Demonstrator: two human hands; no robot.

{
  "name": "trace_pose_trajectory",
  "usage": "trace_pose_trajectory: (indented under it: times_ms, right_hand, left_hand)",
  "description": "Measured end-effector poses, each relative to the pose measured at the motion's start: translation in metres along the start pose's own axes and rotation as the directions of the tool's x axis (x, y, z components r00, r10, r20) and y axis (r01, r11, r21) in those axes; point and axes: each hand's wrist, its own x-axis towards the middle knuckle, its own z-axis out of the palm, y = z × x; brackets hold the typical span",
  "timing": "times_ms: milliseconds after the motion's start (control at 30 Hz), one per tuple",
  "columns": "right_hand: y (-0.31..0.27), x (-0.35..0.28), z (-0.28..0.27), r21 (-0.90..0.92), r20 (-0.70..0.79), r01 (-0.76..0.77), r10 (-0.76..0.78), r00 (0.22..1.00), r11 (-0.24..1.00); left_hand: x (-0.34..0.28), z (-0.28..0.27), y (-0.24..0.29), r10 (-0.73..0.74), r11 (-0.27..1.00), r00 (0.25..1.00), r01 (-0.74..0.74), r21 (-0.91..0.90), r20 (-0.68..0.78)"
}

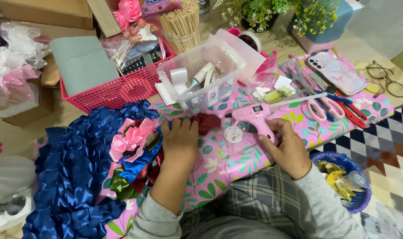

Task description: The person uses a hot glue gun to attach blue satin ribbons to a black wire headband. They then retrieve a container of pre-made fabric flowers and begin attaching red and pink flowers to the headband.

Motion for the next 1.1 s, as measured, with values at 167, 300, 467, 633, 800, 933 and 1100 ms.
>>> trace_pose_trajectory:
  times_ms: [167,300,467,633,800,933,1100]
  right_hand:
    - [0.000,0.000,0.001,0.002,0.001,0.027,-0.027,1.000,1.000]
    - [0.008,-0.001,0.006,0.026,-0.040,0.030,-0.029,0.999,0.999]
    - [0.013,0.000,0.016,0.167,-0.083,0.055,-0.041,0.996,0.984]
    - [0.022,-0.001,0.024,0.430,-0.140,0.221,-0.177,0.974,0.875]
    - [0.042,-0.019,0.023,0.640,-0.007,-0.069,0.095,0.995,0.766]
    - [-0.027,-0.050,0.005,0.904,0.283,-0.197,-0.185,0.941,0.379]
    - [-0.003,-0.090,0.019,0.790,0.505,-0.236,-0.382,0.774,0.566]
  left_hand:
    - [0.007,-0.028,-0.001,-0.041,0.995,0.996,0.034,-0.091,-0.080]
    - [0.010,-0.067,-0.004,-0.118,0.951,0.985,0.075,-0.300,-0.130]
    - [-0.022,-0.072,-0.008,-0.276,0.798,0.960,0.261,-0.543,0.056]
    - [-0.057,-0.100,-0.001,-0.367,0.296,0.840,0.512,-0.806,0.399]
    - [-0.081,-0.125,0.011,-0.447,-0.008,0.695,0.627,-0.779,0.563]
    - [-0.092,-0.135,0.023,-0.459,-0.053,0.572,0.746,-0.664,0.679]
    - [-0.113,-0.120,0.040,-0.475,-0.225,0.669,0.536,-0.814,0.572]
